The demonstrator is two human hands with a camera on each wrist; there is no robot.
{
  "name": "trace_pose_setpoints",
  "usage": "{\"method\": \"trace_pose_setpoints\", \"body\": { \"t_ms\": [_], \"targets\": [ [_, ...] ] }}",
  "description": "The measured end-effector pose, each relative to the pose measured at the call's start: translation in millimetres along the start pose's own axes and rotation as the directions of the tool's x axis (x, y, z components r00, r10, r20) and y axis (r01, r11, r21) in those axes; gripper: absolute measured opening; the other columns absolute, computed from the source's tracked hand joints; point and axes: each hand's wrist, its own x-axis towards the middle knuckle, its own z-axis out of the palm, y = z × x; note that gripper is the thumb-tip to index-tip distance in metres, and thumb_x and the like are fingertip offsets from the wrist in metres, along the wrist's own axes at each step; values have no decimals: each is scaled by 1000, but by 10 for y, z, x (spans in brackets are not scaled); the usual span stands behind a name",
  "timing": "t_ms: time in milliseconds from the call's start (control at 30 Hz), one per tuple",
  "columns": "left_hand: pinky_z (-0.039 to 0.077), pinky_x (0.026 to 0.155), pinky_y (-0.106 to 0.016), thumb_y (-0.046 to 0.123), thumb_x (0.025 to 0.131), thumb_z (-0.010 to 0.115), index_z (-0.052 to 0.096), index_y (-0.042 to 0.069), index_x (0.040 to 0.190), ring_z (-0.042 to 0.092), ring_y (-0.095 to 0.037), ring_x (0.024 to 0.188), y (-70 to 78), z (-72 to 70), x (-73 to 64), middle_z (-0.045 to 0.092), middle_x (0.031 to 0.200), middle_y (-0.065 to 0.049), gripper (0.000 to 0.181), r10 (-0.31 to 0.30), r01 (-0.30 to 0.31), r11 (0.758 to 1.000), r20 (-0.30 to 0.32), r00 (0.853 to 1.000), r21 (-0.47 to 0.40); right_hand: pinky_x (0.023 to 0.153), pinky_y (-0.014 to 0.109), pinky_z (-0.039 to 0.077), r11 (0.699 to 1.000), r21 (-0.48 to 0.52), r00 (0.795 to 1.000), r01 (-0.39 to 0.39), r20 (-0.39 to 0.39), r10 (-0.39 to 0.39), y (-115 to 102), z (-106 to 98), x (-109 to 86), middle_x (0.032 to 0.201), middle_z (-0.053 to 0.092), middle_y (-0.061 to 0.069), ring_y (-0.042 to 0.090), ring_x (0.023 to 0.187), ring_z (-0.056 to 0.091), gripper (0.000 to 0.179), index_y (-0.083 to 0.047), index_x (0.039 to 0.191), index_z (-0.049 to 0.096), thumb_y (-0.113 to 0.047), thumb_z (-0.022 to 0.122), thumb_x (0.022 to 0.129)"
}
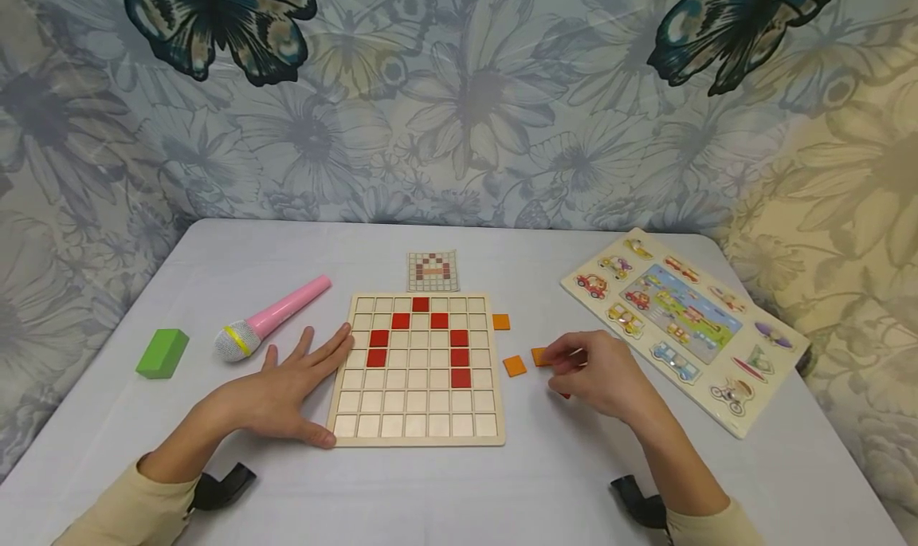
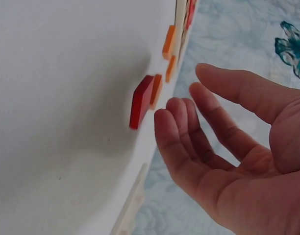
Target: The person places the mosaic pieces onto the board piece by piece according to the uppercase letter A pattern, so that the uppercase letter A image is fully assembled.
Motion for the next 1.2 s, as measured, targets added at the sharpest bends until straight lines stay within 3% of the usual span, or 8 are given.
{"method": "trace_pose_setpoints", "body": {
  "t_ms": [600,933,1200],
  "targets": [
    [-4,106,-90,59,72,89,10,15,169,-9,-55,157,13,-8,4,-7,177,1,133,-7,7,1000,0,1000,6,63,26,46,989,-126,997,-74,13,76,166,-33,14,86,61,4,20,81,56,30,-7,101,72,-12,90,78],
    [-4,106,-90,58,72,90,10,15,169,-9,-55,157,12,-9,4,-7,177,1,132,-8,8,1000,2,1000,5,65,29,46,983,-170,995,-70,59,81,196,5,35,84,59,2,19,80,54,35,-9,96,68,-15,94,73],
    [-4,105,-90,59,72,90,10,15,169,-9,-56,157,2,2,-2,-6,177,1,133,-6,6,1000,-3,1000,-2,65,27,47,985,-171,997,-27,61,38,204,37,43,84,61,2,19,79,55,30,-9,95,71,-8,91,73]
  ]
}}
